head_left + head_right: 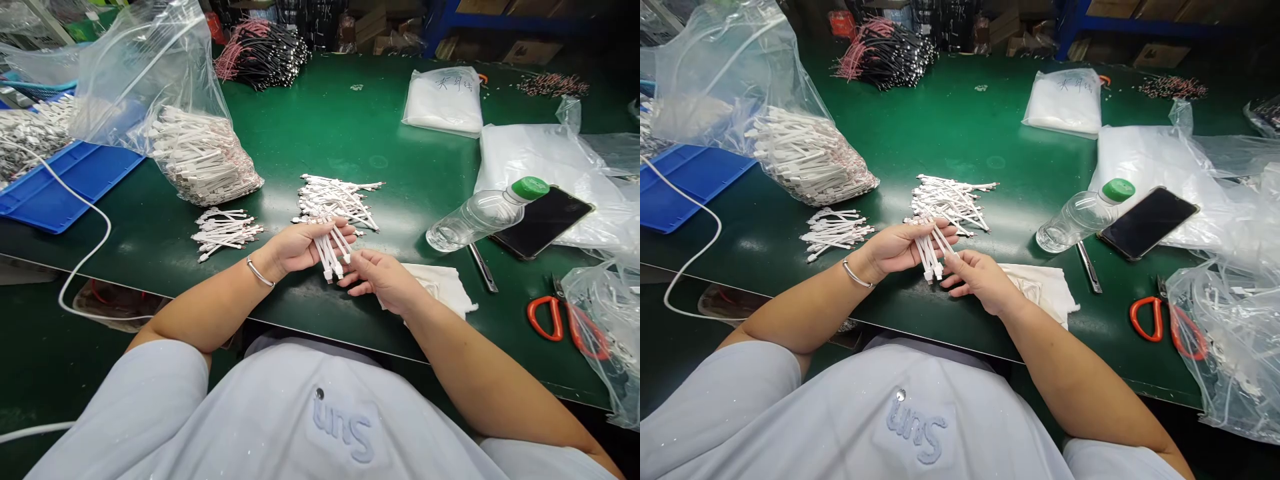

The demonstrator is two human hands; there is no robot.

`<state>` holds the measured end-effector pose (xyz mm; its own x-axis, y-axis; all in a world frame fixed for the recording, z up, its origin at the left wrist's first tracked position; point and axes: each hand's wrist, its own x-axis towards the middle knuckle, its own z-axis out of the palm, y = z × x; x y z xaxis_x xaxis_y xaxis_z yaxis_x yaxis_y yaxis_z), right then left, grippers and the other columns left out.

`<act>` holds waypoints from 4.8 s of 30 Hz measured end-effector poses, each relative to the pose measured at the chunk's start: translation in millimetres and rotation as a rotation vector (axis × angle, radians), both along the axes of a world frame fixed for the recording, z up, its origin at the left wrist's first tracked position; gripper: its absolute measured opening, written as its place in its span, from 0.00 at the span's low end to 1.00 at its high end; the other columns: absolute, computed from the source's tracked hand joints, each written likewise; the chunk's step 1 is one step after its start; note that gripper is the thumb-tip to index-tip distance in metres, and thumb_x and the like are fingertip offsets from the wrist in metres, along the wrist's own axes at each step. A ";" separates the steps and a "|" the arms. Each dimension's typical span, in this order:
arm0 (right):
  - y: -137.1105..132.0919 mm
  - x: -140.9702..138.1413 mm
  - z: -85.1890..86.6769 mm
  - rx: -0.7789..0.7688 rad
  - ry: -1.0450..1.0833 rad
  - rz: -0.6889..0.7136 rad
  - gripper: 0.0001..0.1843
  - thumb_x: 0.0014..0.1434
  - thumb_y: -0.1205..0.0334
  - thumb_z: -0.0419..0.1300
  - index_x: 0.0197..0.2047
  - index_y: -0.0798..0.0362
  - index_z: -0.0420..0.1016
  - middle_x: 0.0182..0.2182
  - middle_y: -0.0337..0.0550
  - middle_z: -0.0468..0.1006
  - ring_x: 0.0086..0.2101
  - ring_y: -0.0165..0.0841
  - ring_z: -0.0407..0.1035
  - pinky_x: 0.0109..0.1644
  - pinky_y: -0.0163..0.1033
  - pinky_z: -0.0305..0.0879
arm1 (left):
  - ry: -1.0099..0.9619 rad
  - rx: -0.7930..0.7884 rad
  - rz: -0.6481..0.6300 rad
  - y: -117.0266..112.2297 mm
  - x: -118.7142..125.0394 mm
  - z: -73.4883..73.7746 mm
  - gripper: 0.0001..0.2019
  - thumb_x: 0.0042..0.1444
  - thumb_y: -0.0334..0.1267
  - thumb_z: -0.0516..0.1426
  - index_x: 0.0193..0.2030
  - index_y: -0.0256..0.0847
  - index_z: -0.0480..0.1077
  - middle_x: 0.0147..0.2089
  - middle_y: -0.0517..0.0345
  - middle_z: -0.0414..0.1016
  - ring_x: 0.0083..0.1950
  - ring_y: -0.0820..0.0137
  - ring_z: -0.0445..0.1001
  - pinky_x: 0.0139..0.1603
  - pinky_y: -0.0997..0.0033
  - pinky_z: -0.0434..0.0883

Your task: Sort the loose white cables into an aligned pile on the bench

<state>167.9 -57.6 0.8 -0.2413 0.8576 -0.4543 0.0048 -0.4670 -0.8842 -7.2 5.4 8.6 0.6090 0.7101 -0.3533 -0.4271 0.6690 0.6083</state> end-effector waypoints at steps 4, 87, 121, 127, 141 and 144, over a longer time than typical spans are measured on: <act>-3.3 -6.4 -2.2 -0.071 0.071 0.069 0.22 0.43 0.54 0.74 0.38 0.53 0.73 0.31 0.40 0.78 0.28 0.28 0.74 0.26 0.29 0.70 | 0.007 0.030 -0.013 -1.6 0.6 -1.1 0.08 0.60 0.27 0.53 0.41 0.33 0.74 0.42 0.48 0.81 0.46 0.64 0.79 0.64 0.53 0.64; -17.7 -8.2 9.0 -0.251 0.399 0.161 0.21 0.45 0.62 0.74 0.44 0.55 0.79 0.37 0.45 0.83 0.34 0.30 0.79 0.36 0.29 0.74 | 0.302 0.568 0.484 -24.0 -2.2 19.8 0.26 0.60 0.42 0.58 0.65 0.52 0.58 0.66 0.58 0.64 0.71 0.69 0.57 0.67 0.71 0.56; -19.6 -10.9 2.7 -0.266 0.373 0.228 0.20 0.47 0.62 0.73 0.44 0.57 0.79 0.37 0.47 0.84 0.34 0.30 0.79 0.37 0.30 0.75 | 0.204 0.112 -0.109 -1.5 -10.3 15.4 0.20 0.56 0.47 0.60 0.51 0.36 0.69 0.33 0.50 0.78 0.34 0.67 0.78 0.39 0.67 0.74; -18.3 -12.1 0.6 -0.189 0.337 0.170 0.20 0.47 0.60 0.73 0.44 0.55 0.79 0.39 0.47 0.83 0.35 0.30 0.79 0.38 0.31 0.74 | 0.128 0.014 -0.032 6.5 -14.5 8.5 0.36 0.53 0.64 0.55 0.57 0.34 0.65 0.44 0.41 0.78 0.45 0.59 0.79 0.46 0.63 0.74; -18.9 -15.6 -5.4 -0.072 0.342 0.168 0.18 0.45 0.53 0.73 0.36 0.55 0.82 0.37 0.46 0.83 0.35 0.29 0.77 0.40 0.32 0.72 | -0.025 0.106 -0.151 -28.7 -12.2 -7.7 0.28 0.46 0.57 0.65 0.47 0.37 0.74 0.48 0.46 0.78 0.45 0.64 0.77 0.48 0.66 0.72; -19.5 -16.3 -5.3 -0.059 0.327 0.164 0.17 0.45 0.53 0.73 0.37 0.55 0.82 0.37 0.46 0.83 0.36 0.30 0.77 0.41 0.33 0.71 | -0.051 0.090 -0.069 -38.2 -16.1 -10.9 0.31 0.47 0.60 0.63 0.50 0.37 0.72 0.53 0.45 0.76 0.50 0.62 0.76 0.50 0.65 0.72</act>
